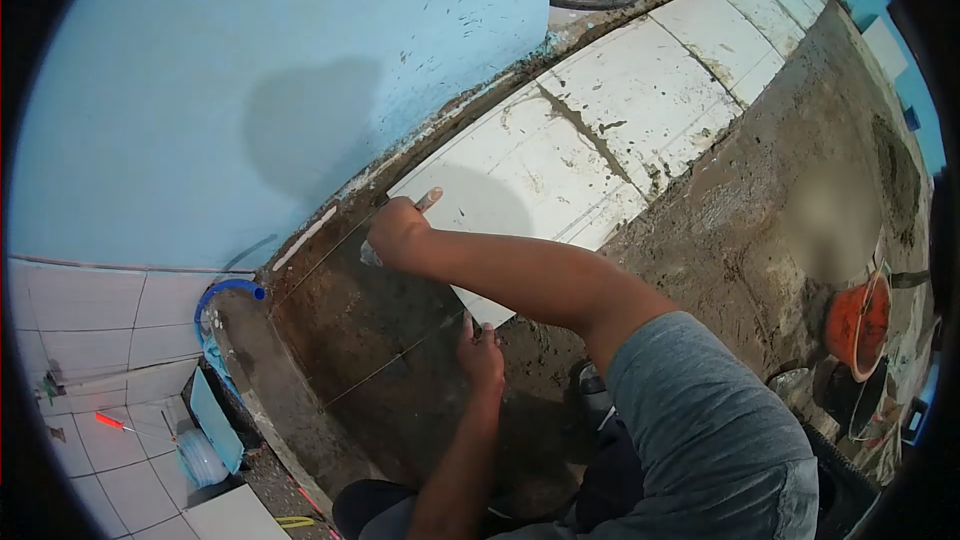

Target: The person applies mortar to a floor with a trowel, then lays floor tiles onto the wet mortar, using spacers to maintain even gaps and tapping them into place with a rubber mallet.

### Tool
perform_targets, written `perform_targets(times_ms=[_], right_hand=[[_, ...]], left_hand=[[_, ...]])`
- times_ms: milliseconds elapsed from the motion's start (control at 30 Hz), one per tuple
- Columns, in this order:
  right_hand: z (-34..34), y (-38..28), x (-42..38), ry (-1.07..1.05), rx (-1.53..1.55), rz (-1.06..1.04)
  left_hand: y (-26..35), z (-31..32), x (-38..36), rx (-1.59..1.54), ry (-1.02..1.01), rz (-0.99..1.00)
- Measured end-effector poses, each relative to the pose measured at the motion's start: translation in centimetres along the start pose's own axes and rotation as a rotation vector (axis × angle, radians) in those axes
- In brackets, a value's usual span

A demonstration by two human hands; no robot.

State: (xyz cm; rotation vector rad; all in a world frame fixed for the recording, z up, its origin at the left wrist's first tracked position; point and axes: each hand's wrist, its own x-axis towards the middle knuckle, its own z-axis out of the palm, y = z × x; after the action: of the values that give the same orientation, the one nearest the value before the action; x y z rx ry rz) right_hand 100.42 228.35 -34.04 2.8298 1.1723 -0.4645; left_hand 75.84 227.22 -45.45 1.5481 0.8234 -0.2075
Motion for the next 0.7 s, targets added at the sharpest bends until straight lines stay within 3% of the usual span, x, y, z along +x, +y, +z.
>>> perform_targets(times_ms=[133, 233, 333, 400, 500, 633, 700], right_hand=[[-0.3, -0.4, -0.3, -0.038, -0.109, -0.059], [0.6, -0.3, 0.0, 0.008, 0.133, 0.098], [1.9, -0.2, 0.4, 0.091, 0.033, 0.052], [0.1, 0.4, -3.2, 0.161, 0.142, 0.017], [-0.9, 0.6, -7.3, 0.225, 0.266, 0.006], [-0.7, 1.3, -12.5, 0.292, 0.423, 0.039], [0.5, 2.3, -15.0, 0.262, 0.473, 0.098]], left_hand=[[-1.3, -0.5, 0.8, 0.011, 0.001, 0.072], [-0.8, -0.4, 0.7, 0.062, -0.012, 0.099], [-1.2, -1.2, 0.9, 0.158, -0.037, 0.094], [-0.6, -1.4, 0.7, 0.284, -0.038, 0.067], [-2.6, -1.5, 2.2, 0.078, -0.087, 0.202], [-2.3, -2.0, 2.6, 0.228, -0.163, 0.329], [-2.1, -2.4, 2.8, 0.263, -0.189, 0.299]])
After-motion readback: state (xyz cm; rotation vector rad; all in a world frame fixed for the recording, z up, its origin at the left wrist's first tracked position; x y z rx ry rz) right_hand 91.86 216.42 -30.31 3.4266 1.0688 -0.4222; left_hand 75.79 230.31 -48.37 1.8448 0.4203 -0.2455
